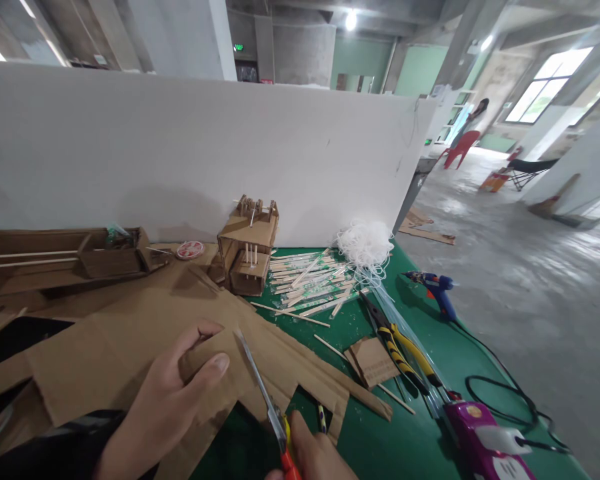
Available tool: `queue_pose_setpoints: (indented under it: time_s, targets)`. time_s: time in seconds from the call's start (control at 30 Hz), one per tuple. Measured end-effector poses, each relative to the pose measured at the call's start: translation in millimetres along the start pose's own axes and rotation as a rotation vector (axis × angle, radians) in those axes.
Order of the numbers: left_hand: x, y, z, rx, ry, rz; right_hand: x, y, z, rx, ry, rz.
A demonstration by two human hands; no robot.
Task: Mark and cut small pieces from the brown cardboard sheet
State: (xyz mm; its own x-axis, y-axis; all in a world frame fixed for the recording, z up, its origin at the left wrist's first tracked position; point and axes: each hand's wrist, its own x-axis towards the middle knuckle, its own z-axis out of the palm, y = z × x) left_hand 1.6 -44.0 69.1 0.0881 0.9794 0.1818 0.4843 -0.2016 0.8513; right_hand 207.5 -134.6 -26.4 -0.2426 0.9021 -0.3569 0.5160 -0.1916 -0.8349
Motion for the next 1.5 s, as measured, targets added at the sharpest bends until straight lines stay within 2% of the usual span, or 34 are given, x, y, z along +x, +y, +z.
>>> queue_pose_setpoints:
  time_s: [0.3, 0.9, 1.13, 1.33, 1.5]
  targets:
    - [-1.6, -4.4, -0.2, -0.009, -0.019, -0.01, -0.5, 0.8, 1.6, -0.028, 0.014, 0.04]
    - [0.8, -6.3, -0.5, -0.009, -0.038, 0.021, -1.7, -13.4, -9.0, 0.022, 0.052, -0.131]
    - [2.7, -4.9, -1.1, -0.027, -0.036, 0.02, 0.2, -11.9, -7.1, 0.037, 0.111, -0.225]
    - [6.9, -7.8, -2.2, -0.205, -0.107, -0.06, 1.9, -7.7, -8.8, -0.058, 0.156, -0.132]
    - [10.1, -15.9, -1.3, -0.246, -0.059, -0.086, 1.4, -8.3, -14.3, -0.178, 0.274, -0.12]
